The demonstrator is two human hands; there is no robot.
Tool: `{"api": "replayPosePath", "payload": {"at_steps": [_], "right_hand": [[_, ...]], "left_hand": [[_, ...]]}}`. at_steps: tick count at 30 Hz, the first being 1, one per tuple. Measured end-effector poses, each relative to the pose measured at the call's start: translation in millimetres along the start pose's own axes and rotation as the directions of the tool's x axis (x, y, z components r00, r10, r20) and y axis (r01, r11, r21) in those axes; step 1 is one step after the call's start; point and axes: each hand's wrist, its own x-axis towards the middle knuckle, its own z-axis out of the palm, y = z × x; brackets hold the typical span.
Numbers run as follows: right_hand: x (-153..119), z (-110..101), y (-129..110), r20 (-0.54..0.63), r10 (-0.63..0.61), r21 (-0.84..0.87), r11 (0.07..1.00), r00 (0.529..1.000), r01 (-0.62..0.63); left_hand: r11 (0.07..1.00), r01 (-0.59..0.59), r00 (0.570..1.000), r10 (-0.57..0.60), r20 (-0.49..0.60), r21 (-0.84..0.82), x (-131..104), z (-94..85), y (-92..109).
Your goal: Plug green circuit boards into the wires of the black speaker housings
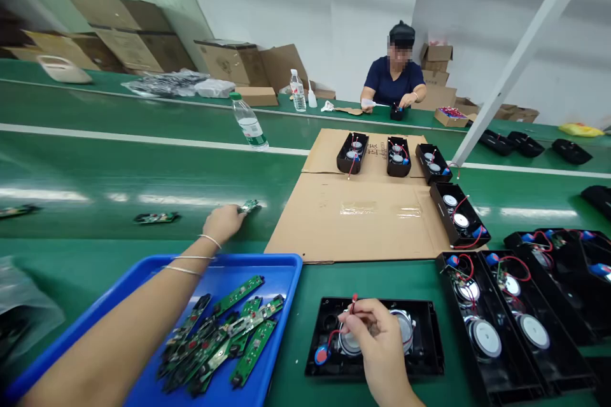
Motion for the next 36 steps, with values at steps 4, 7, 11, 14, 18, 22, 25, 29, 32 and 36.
{"api": "replayPosePath", "payload": {"at_steps": [4, 7, 11, 14, 18, 22, 25, 29, 32, 36], "right_hand": [[2.1, -0.8, -11.1, 0.069, -0.123, -0.251, 0.958, 0.990, 0.136], [-1.7, 0.3, -18.8, 0.176, -0.261, -0.393, 0.865, 0.949, 0.310], [-11.8, 2.8, -20.9, 0.309, -0.379, -0.479, 0.730, 0.872, 0.487], [-17.5, 1.8, -20.2, 0.338, -0.433, -0.504, 0.667, 0.836, 0.549], [-19.9, -2.8, -19.5, 0.294, -0.423, -0.504, 0.693, 0.857, 0.515], [-16.2, -6.4, -17.6, 0.243, -0.149, -0.321, 0.920, 0.958, 0.224], [-9.9, -8.3, -15.4, 0.290, 0.065, -0.072, 0.996, 0.955, -0.046], [-2.7, -10.6, -12.3, 0.267, 0.131, 0.055, 0.987, 0.955, -0.151], [-1.5, -11.3, -9.5, 0.194, 0.086, -0.030, 0.996, 0.977, -0.082], [-3.9, -7.7, -7.5, 0.204, -0.115, -0.320, 0.931, 0.972, 0.177]], "left_hand": [[0.971, 0.009, 0.978, 0.042, 0.205, -0.240, -67.2, 6.9, 8.8], [0.912, 0.053, 0.905, 0.129, 0.406, -0.407, -145.6, 14.5, 4.9], [0.760, 0.206, 0.782, 0.251, 0.571, -0.616, -227.9, 31.8, -4.2], [0.662, 0.234, 0.768, 0.324, 0.553, -0.712, -253.9, 47.0, -6.3], [0.659, 0.222, 0.791, 0.309, 0.528, -0.718, -265.6, 61.5, -5.6], [0.656, 0.228, 0.817, 0.273, 0.508, -0.720, -272.0, 69.3, -8.6], [0.618, 0.255, 0.831, 0.253, 0.496, -0.743, -273.8, 72.1, -12.2], [0.600, 0.282, 0.842, 0.220, 0.493, -0.749, -273.6, 74.2, -14.2], [0.591, 0.285, 0.860, 0.191, 0.474, -0.755, -272.7, 75.7, -13.4], [0.671, 0.164, 0.922, 0.157, 0.355, -0.723, -269.9, 74.5, -10.2]]}}
